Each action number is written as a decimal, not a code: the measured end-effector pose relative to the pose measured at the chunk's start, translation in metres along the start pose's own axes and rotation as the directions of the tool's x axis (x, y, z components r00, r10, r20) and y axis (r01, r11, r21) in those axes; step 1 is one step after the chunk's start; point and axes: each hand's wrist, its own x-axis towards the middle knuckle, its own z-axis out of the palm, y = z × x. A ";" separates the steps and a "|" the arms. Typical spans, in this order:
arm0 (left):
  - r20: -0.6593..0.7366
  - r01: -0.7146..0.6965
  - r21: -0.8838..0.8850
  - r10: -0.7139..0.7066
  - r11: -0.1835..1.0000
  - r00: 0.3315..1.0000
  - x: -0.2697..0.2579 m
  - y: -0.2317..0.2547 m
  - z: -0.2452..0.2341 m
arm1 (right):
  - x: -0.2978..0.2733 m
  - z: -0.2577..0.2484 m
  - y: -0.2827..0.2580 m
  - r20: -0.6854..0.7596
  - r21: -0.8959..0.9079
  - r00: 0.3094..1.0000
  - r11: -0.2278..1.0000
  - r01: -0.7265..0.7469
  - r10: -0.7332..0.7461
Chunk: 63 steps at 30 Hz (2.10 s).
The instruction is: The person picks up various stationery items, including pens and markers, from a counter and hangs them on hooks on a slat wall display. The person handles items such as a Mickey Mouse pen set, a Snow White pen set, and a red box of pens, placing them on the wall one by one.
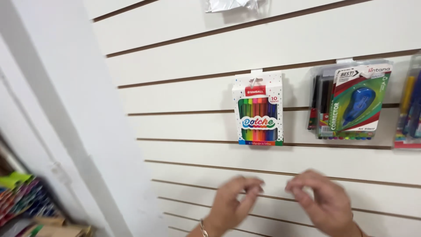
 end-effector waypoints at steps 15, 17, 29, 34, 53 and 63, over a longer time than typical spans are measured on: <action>-0.246 0.196 -0.753 -0.545 0.628 0.801 0.276 -0.006 -0.090 | 0.265 0.020 -0.020 -0.478 -0.068 0.876 0.992 -0.111 0.065; -0.160 0.246 -0.797 -0.587 0.551 0.794 0.301 -0.021 -0.082 | 0.299 0.012 0.011 -0.435 -0.139 0.896 0.977 -0.160 0.085; -0.216 0.140 -0.868 -0.617 0.476 0.757 0.362 -0.052 -0.072 | 0.357 0.020 0.045 -0.414 0.173 0.839 0.936 -0.307 0.352; -0.213 0.083 -0.907 -0.617 0.414 0.758 0.363 -0.052 -0.076 | 0.361 0.025 0.050 -0.445 0.183 0.850 0.958 -0.221 0.281; -0.236 0.086 -0.892 -0.622 0.443 0.747 0.367 -0.043 -0.076 | 0.354 0.022 0.057 -0.508 0.281 0.846 0.960 -0.018 0.165; -0.242 0.111 -0.879 -0.635 0.463 0.733 0.364 -0.039 -0.075 | 0.350 0.020 0.032 -0.488 0.407 0.774 0.889 -0.207 0.404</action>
